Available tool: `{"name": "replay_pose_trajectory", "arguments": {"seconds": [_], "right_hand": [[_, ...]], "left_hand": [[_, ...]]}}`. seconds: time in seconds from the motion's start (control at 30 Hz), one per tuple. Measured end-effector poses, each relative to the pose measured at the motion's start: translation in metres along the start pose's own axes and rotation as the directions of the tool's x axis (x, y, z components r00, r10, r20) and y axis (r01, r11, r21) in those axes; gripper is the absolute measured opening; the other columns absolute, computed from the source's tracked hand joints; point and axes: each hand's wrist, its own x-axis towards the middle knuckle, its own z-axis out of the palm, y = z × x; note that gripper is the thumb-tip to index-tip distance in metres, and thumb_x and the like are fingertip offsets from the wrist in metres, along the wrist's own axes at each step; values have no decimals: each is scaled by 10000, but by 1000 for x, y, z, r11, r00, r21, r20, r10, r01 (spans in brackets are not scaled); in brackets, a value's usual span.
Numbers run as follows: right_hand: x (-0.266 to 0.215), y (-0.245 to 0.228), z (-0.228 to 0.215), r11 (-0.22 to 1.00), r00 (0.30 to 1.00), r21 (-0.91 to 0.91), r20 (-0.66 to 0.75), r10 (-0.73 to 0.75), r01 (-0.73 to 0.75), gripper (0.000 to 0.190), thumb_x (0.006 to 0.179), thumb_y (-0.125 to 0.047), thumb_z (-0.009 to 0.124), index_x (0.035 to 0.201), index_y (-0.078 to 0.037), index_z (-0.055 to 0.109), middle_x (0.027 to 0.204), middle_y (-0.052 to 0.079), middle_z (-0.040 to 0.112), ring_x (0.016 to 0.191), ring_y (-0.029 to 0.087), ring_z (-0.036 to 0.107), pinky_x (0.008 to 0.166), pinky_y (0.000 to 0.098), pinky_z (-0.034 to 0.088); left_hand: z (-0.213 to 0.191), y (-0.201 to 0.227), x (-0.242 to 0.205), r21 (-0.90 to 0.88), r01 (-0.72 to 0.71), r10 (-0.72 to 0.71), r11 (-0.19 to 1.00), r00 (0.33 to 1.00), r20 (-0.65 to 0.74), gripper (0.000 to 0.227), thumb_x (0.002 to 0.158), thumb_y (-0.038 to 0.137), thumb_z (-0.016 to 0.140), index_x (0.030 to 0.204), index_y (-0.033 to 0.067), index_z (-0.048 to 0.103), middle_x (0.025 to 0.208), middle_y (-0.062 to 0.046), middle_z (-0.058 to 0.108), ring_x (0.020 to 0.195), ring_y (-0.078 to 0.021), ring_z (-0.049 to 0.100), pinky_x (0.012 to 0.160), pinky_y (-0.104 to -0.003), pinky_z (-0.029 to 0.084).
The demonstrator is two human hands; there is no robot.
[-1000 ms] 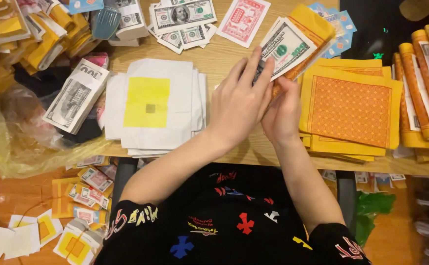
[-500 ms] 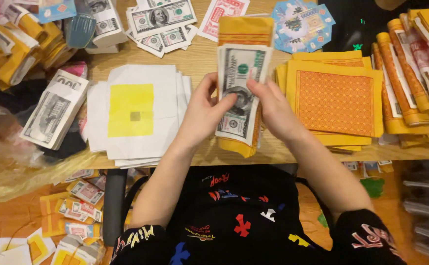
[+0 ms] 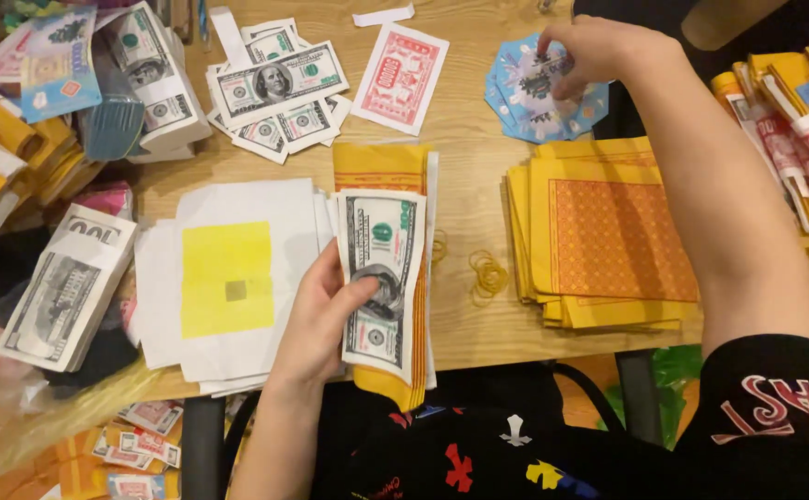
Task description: The person organizes various stacks of paper goods and play currency by hand, placing specific sheets into white paper envelopes and folding them together with larger yellow sheets. They handle multiple different denominations of play money and patterned paper sheets, combining them before placing the assembled items into bags.
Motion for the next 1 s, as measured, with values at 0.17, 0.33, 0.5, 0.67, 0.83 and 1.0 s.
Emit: {"name": "replay_pose_trajectory", "arguments": {"seconds": [0.17, 0.33, 0.5, 0.67, 0.83, 1.0], "right_hand": [[31, 5, 0, 986, 990, -160, 121, 68, -48, 685, 643, -332, 920, 1228, -210, 584, 1178, 195, 504, 1192, 358, 389, 870, 493, 420], [44, 22, 12, 936, 994, -337, 55, -92, 105, 688, 583, -493, 847, 1167, -169, 682, 1182, 117, 610, 1159, 308, 534, 827, 468, 465], [-21, 0, -8, 977, 996, -194, 1, -88, 87, 354, 814, -410, 701, 1054, -151, 678, 953, 180, 717, 906, 374, 650, 728, 441, 461], [-110, -43, 18, 590, 826, 597, -506, -250, 544, 177, 1047, -206, 611, 1123, -58, 552, 972, -28, 523, 863, 48, 466, 712, 194, 401], [-200, -176, 82, 302, 887, 835, -427, -174, 461, 207, 1048, -274, 475, 1080, -120, 608, 760, -39, 525, 687, 67, 507, 591, 201, 444], [-206, -205, 126, 210, 754, 727, -602, -263, 654, 607, 990, -315, 515, 1497, -88, 270, 1479, 126, 400, 1316, 214, 364, 1090, 408, 318]], "left_hand": [[0, -3, 6, -77, 67, -64, 995, 997, 30, 559, 783, 95, 693, 1302, -12, 517, 1205, -142, 660, 1060, -203, 629, 916, -323, 516], [-9, -12, 17, -29, 11, -12, 1000, 998, -53, 475, 767, 47, 629, 1235, 5, 559, 1169, -114, 665, 1057, -193, 611, 939, -304, 471], [-7, -20, 19, -209, 0, -41, 978, 980, -193, 409, 738, -53, 520, 1143, -20, 569, 1020, -136, 659, 915, -223, 603, 817, -294, 475], [0, -34, 24, -584, -112, -6, 804, 980, -196, 195, 709, -31, 534, 892, 23, 573, 856, -149, 627, 763, -294, 593, 707, -460, 550], [40, -46, 35, -593, -21, 26, 805, 1000, 1, 259, 721, 64, 560, 969, 123, 602, 841, -55, 619, 784, -201, 629, 726, -359, 565], [42, -46, 24, -340, -289, 318, 895, 947, 32, 354, 722, 25, 594, 1073, 65, 598, 927, -38, 555, 888, -153, 562, 769, -298, 536]]}}
